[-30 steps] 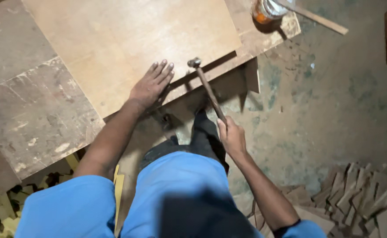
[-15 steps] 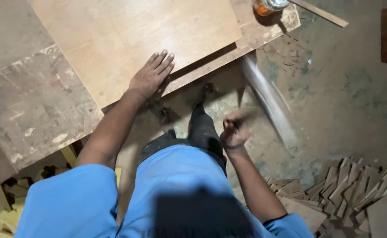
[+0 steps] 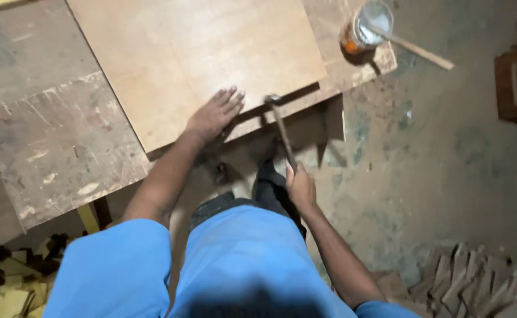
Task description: The person applies adhesive to wooden slats, positions them onto a plywood panel, and hammers nails into the assembly to secure the pieces.
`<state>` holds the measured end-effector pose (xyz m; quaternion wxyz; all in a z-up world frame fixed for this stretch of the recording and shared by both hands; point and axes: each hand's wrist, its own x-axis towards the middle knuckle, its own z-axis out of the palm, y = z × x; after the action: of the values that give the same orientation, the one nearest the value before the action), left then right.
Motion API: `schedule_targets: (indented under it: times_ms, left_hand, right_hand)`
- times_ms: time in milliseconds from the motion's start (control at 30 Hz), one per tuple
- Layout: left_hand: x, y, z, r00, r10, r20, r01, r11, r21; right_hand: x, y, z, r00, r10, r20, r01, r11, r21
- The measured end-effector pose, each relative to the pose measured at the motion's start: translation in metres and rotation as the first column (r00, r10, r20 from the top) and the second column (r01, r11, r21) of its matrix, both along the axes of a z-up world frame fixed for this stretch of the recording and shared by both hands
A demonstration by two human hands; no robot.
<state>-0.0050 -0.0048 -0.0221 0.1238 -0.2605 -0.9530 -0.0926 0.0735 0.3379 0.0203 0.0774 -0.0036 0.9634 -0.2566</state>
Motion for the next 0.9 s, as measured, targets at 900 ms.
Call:
schedule_targets:
  times_ms: [900]
  left_hand:
    - [0.224, -0.168, -0.008, -0.142, 0.800, 0.582, -0.957, -0.262, 0.127]
  right_hand:
    - [0.010, 0.022, 0.029, 0.969, 0.245, -0.012, -0.237, 0.924, -0.300]
